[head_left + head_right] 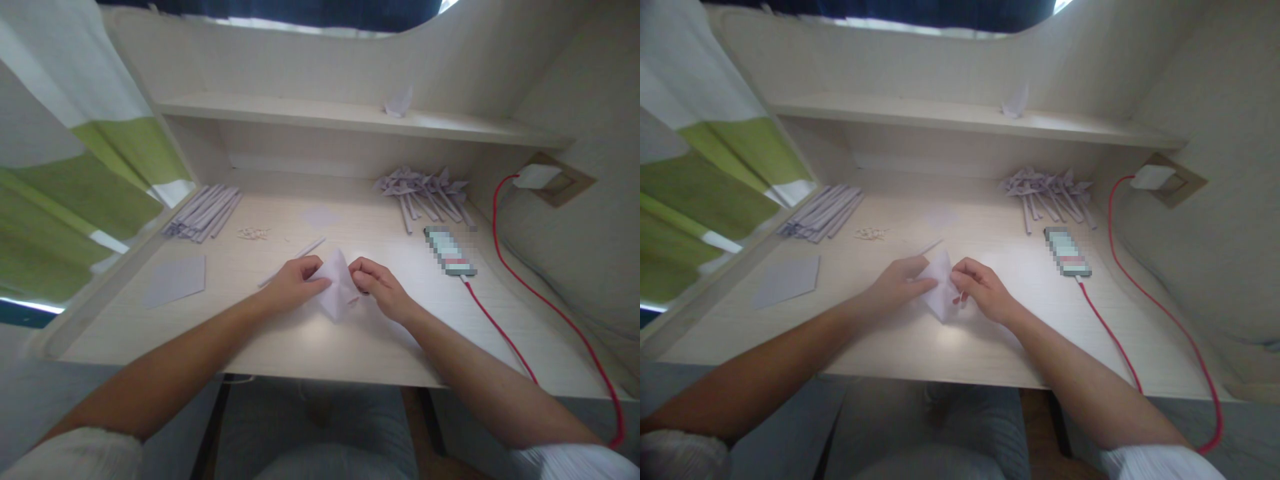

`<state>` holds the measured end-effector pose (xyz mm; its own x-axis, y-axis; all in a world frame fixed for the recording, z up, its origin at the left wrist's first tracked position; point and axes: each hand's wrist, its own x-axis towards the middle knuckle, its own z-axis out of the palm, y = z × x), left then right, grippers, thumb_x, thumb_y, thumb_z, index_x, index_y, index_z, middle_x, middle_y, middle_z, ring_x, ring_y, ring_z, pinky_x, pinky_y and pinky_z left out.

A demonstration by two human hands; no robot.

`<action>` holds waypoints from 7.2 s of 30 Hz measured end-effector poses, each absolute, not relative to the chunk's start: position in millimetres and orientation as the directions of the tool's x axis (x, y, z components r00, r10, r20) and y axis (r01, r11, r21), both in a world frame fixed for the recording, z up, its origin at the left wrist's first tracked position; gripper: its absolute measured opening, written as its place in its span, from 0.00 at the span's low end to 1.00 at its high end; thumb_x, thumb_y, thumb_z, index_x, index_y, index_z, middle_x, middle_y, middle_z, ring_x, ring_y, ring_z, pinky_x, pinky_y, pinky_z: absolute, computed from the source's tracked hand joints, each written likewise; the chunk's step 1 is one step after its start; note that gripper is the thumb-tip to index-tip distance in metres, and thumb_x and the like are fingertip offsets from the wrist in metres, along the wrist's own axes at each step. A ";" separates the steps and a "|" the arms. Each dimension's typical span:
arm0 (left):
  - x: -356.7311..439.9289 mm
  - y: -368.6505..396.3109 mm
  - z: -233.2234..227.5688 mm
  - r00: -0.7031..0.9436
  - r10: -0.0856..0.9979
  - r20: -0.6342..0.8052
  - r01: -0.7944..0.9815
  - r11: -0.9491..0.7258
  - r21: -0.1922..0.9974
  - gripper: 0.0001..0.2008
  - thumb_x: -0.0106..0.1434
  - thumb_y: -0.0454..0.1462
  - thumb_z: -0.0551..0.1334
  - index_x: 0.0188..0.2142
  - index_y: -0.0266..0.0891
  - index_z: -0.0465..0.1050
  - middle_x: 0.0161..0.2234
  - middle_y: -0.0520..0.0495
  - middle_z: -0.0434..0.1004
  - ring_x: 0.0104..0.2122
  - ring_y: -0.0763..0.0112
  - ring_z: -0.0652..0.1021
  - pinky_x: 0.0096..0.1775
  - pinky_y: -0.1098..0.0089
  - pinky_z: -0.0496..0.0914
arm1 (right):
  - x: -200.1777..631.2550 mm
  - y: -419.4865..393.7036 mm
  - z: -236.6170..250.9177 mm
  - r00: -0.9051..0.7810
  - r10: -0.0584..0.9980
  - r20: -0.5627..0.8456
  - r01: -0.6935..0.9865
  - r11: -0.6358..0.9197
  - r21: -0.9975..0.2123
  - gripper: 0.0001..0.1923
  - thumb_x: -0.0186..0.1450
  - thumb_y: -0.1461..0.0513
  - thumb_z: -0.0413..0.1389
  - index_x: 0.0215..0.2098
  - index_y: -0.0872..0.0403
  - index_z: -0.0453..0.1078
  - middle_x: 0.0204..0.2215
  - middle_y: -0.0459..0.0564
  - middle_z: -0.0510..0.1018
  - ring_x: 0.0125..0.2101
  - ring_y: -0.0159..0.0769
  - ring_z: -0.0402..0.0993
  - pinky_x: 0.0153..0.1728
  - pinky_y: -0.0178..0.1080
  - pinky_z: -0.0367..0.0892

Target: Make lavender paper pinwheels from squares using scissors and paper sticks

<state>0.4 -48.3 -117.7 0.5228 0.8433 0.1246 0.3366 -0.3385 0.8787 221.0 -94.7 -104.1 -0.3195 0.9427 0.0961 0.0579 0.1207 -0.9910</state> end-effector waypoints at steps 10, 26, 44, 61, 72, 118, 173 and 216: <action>4.8 -52.1 -108.4 0.631 0.774 0.047 0.156 -0.187 0.970 0.08 0.58 0.40 0.66 0.34 0.35 0.75 0.31 0.50 0.75 0.31 0.71 0.74 0.33 0.73 0.66 | 214.8 -96.3 -110.2 -0.262 0.963 0.067 0.106 0.098 -0.990 0.15 0.58 0.55 0.66 0.34 0.54 0.68 0.24 0.42 0.70 0.23 0.28 0.64 0.24 0.32 0.60; 1.1 -41.5 -110.6 0.553 0.832 0.036 -0.063 0.000 0.998 0.11 0.55 0.39 0.67 0.35 0.35 0.74 0.32 0.47 0.76 0.32 0.67 0.77 0.37 0.67 0.73 | 222.6 -92.7 -109.3 -0.182 0.977 0.111 0.215 0.150 -0.965 0.14 0.63 0.55 0.61 0.26 0.55 0.68 0.21 0.45 0.74 0.24 0.31 0.69 0.29 0.35 0.63; 5.0 -55.3 -102.5 0.571 0.808 0.142 0.125 -0.257 0.958 0.09 0.62 0.41 0.66 0.35 0.36 0.76 0.32 0.47 0.80 0.32 0.70 0.78 0.35 0.71 0.71 | 222.4 -92.5 -120.5 -0.278 0.960 -0.019 0.209 0.042 -0.977 0.17 0.62 0.50 0.62 0.34 0.57 0.74 0.27 0.49 0.78 0.25 0.33 0.73 0.26 0.35 0.69; -8.9 -46.6 -99.8 0.710 0.704 -0.013 0.289 -0.274 0.917 0.11 0.58 0.43 0.67 0.30 0.36 0.78 0.23 0.49 0.76 0.23 0.75 0.73 0.26 0.75 0.64 | 224.3 -97.9 -119.8 -0.367 0.924 -0.107 0.321 0.019 -0.947 0.13 0.61 0.54 0.63 0.31 0.57 0.75 0.25 0.47 0.77 0.25 0.31 0.70 0.25 0.33 0.64; -9.5 -48.4 -102.7 0.769 0.638 -0.045 0.258 -0.245 0.935 0.10 0.60 0.42 0.65 0.31 0.36 0.77 0.24 0.50 0.74 0.23 0.76 0.71 0.26 0.75 0.63 | 226.1 -97.2 -111.4 -0.467 0.884 -0.021 0.354 0.164 -0.921 0.14 0.65 0.54 0.59 0.27 0.56 0.71 0.23 0.44 0.70 0.24 0.29 0.62 0.25 0.33 0.58; -9.9 -39.6 -106.7 0.684 0.729 0.015 0.177 -0.186 0.966 0.11 0.59 0.37 0.65 0.23 0.35 0.72 0.20 0.54 0.70 0.21 0.79 0.68 0.26 0.75 0.59 | 225.6 -92.7 -102.6 -0.183 0.977 0.110 0.214 0.148 -0.965 0.24 0.69 0.50 0.54 0.21 0.56 0.73 0.18 0.49 0.76 0.22 0.31 0.70 0.28 0.34 0.65; -7.4 -32.9 -110.2 0.497 0.864 0.080 0.129 -0.165 0.978 0.16 0.57 0.45 0.66 0.22 0.35 0.69 0.22 0.52 0.71 0.24 0.74 0.69 0.29 0.73 0.61 | 230.7 -95.1 -102.9 -0.524 0.852 -0.020 0.346 0.192 -0.918 0.18 0.67 0.51 0.56 0.27 0.55 0.73 0.23 0.47 0.77 0.26 0.31 0.71 0.31 0.34 0.65; -10.0 -22.0 -122.9 0.472 0.881 0.018 0.259 -0.158 0.953 0.10 0.50 0.33 0.62 0.33 0.35 0.76 0.27 0.52 0.74 0.27 0.70 0.74 0.29 0.73 0.63 | 258.6 -71.8 -103.2 -0.083 0.992 -0.100 0.929 0.041 -0.367 0.07 0.59 0.57 0.60 0.34 0.50 0.75 0.32 0.48 0.81 0.29 0.35 0.71 0.27 0.34 0.55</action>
